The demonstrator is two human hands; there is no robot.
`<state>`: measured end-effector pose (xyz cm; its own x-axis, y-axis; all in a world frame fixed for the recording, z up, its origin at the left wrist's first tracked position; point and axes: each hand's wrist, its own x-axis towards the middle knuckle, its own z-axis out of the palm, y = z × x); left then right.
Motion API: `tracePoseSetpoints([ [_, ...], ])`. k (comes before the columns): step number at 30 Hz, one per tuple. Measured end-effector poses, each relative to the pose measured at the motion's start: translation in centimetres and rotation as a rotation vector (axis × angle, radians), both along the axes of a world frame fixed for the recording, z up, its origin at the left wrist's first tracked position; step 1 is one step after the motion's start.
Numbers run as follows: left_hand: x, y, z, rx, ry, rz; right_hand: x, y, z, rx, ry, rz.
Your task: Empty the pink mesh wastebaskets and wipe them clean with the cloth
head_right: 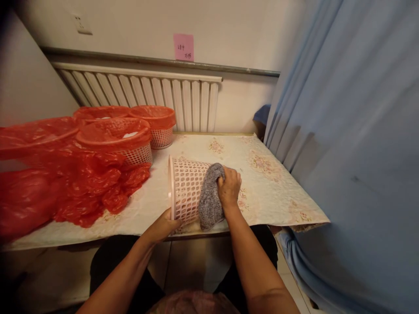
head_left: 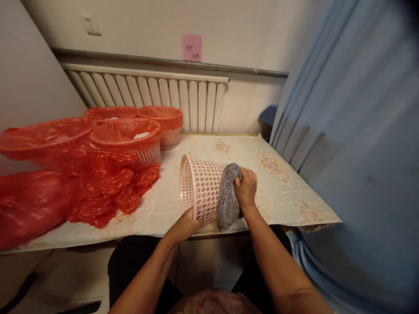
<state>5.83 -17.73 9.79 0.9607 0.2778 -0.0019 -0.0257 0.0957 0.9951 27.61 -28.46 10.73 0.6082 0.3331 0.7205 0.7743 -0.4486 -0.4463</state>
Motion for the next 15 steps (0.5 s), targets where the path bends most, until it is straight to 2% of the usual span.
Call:
tracePoseSetpoints([
  [3,-0.1,0.1,0.2,-0.014,-0.009,0.0,0.4,-1.6,-1.2,0.034,0.019,-0.02],
  [8,-0.3,0.4,-0.2,0.006,-0.011,-0.016,-2.0,-3.1,-2.4,-0.038,0.044,0.071],
  [12,-0.2,0.2,-0.3,-0.006,-0.006,-0.023,-3.9,-3.4,-2.7,-0.113,0.009,0.051],
  [15,-0.2,0.0,-0.1,-0.015,-0.017,-0.028,-5.3,-2.9,-2.9,-0.075,-0.013,0.039],
])
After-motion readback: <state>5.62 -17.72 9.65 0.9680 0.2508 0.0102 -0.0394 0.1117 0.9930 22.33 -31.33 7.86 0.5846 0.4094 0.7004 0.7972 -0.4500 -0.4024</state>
